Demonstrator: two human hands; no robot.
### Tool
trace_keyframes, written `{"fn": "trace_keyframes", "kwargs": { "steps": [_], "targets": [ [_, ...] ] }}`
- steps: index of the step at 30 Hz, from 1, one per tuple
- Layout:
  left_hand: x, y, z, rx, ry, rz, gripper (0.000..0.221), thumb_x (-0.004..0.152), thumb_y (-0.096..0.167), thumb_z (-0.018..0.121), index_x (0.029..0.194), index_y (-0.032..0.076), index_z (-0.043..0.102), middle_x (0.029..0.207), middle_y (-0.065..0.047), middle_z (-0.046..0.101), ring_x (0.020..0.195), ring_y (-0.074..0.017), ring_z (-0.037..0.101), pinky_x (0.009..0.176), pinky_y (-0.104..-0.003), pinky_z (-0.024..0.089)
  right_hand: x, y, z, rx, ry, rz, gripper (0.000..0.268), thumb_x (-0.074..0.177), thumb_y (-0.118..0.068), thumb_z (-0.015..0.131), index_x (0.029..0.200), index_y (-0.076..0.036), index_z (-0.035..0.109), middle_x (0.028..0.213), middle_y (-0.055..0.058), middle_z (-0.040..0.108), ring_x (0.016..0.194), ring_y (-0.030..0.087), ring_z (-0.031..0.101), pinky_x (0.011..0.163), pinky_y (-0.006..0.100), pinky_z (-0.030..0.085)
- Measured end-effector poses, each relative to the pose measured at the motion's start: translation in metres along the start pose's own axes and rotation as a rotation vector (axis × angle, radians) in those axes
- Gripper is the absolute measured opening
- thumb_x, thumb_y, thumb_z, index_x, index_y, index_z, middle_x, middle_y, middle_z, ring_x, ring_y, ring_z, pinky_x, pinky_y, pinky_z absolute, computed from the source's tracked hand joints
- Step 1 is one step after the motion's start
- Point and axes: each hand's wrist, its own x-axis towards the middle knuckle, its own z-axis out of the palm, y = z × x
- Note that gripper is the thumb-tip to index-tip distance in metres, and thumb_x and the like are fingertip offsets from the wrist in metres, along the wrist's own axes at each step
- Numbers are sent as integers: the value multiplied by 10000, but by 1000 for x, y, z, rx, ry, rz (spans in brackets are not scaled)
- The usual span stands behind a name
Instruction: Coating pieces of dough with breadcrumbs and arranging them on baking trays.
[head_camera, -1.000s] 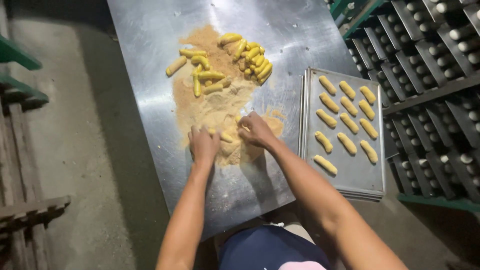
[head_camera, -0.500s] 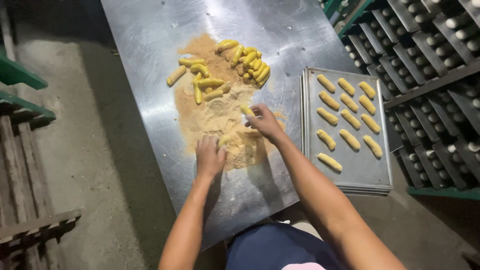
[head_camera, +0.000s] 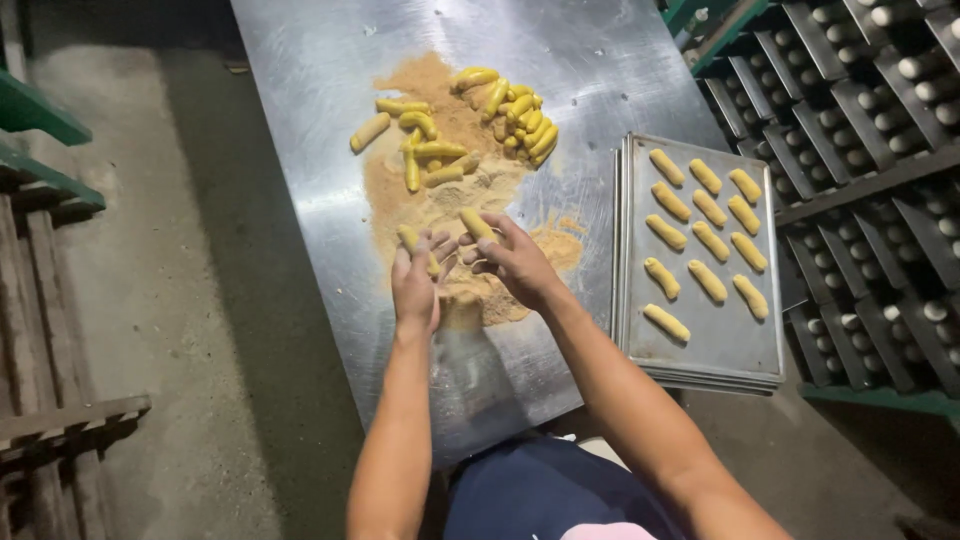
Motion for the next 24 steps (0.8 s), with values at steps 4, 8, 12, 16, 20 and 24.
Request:
{"fn": "trace_keyframes", "kwargs": {
  "steps": [4,8,12,16,20,24],
  "targets": [
    [21,-43,-29,242,-50,-14,339,1080,300,479,1297,45,536,1201,-199,635,1039,-295,666,904,-422,536,3,32,1,254,-49,28,537,973,-116,660,1471,-40,475,1294,175,625,1078,215,621,913,394,511],
    [24,-79,-79,1122,-108,400,328,1019,189,536,1306,50,615,1268,-236,632,1145,-368,590,999,-516,459,-3,48,0,-680,126,-375,464,957,-162,692,1379,-31,552,1312,167,613,1151,220,609,982,386,508],
    [-75,41,7,309,351,-105,305,890,189,752,1171,81,701,1036,-110,691,759,-203,595,605,-324,417,-44,13,-28,-202,98,-58,429,1012,-259,589,1374,-29,561,1198,108,642,923,160,680,810,324,578],
    [-110,-1,-126,252,152,164,446,1072,64,600,1428,-105,391,1278,-292,663,1132,-404,705,966,-439,593,-122,0,-105,-22,93,57,416,1064,-295,579,1361,-4,600,1081,91,685,927,144,679,821,299,571],
    [-176,-21,-180,298,158,225,500,1189,195,405,1553,-123,277,1512,-405,455,1283,-522,565,1089,-597,478,-203,-2,-196,-387,374,-27,348,973,-231,673,1256,-32,634,1067,70,712,937,144,669,828,314,560],
    [-204,-60,-165,255,250,205,524,1185,253,389,1548,-109,282,1555,-364,414,1370,-521,490,1160,-629,413,-257,29,-276,-933,690,-266,269,944,-144,709,1189,-47,654,1086,115,691,1027,280,655,918,404,515]
  ]
}}
